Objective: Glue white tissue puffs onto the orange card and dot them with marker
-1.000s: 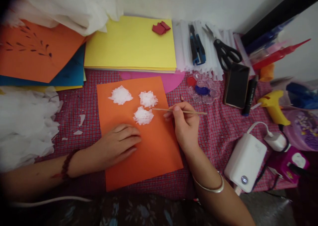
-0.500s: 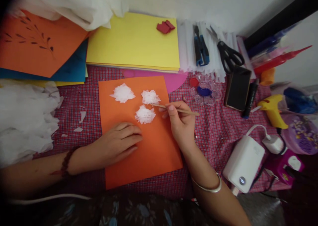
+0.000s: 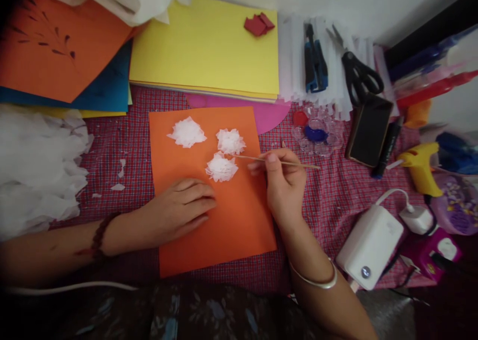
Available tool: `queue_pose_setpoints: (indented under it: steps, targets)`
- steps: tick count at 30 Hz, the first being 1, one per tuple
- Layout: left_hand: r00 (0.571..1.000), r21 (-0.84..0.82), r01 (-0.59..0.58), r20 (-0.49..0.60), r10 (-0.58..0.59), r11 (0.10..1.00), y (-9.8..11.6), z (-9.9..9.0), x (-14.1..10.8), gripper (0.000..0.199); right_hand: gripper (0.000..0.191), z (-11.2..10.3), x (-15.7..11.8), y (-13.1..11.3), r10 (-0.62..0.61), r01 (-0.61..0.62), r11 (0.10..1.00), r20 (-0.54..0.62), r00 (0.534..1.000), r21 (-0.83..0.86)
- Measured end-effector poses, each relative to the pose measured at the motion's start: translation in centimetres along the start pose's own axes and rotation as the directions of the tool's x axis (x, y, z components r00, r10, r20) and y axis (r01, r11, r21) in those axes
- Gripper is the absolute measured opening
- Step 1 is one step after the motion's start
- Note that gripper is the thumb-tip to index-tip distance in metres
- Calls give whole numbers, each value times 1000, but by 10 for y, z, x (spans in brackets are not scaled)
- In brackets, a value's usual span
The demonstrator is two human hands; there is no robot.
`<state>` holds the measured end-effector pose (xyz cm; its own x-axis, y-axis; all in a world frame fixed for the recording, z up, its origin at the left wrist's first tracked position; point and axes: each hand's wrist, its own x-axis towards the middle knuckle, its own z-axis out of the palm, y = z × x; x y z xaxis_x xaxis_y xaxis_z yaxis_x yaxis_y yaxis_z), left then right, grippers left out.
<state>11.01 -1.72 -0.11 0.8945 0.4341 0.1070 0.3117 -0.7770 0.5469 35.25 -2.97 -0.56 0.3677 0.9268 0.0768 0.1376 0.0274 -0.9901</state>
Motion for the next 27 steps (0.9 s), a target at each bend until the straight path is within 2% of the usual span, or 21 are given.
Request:
queue_pose_setpoints:
  steps: [2, 4, 7, 16, 22, 27]
  targets:
    - [1000, -7, 0, -4, 0, 1000, 0, 0, 0, 16, 18, -1, -2, 0, -53, 56, 996, -46, 998, 63]
    - [1000, -9, -2, -13, 2, 1000, -1, 1, 0, 16, 18, -2, -5, 0, -103, 104, 992, -15, 995, 73]
    - [1000, 0, -11, -22, 11, 1000, -1, 2, 0, 18, 19, -2, -9, -2, -142, 143, 990, 71, 987, -1]
    - [1000, -14, -4, -22, 4, 1000, 0, 0, 0, 17, 21, 1, -11, -7, -158, 176, 973, 125, 979, -147]
    - [999, 4, -13, -38, 13, 1000, 0, 1, 1, 18, 21, 2, -12, -7, -204, 209, 975, 67, 977, -73]
    - [1000, 0, -9, -24, 9, 1000, 0, 1, 1, 16, 23, 5, -12, -12, -230, 236, 963, 59, 971, -130]
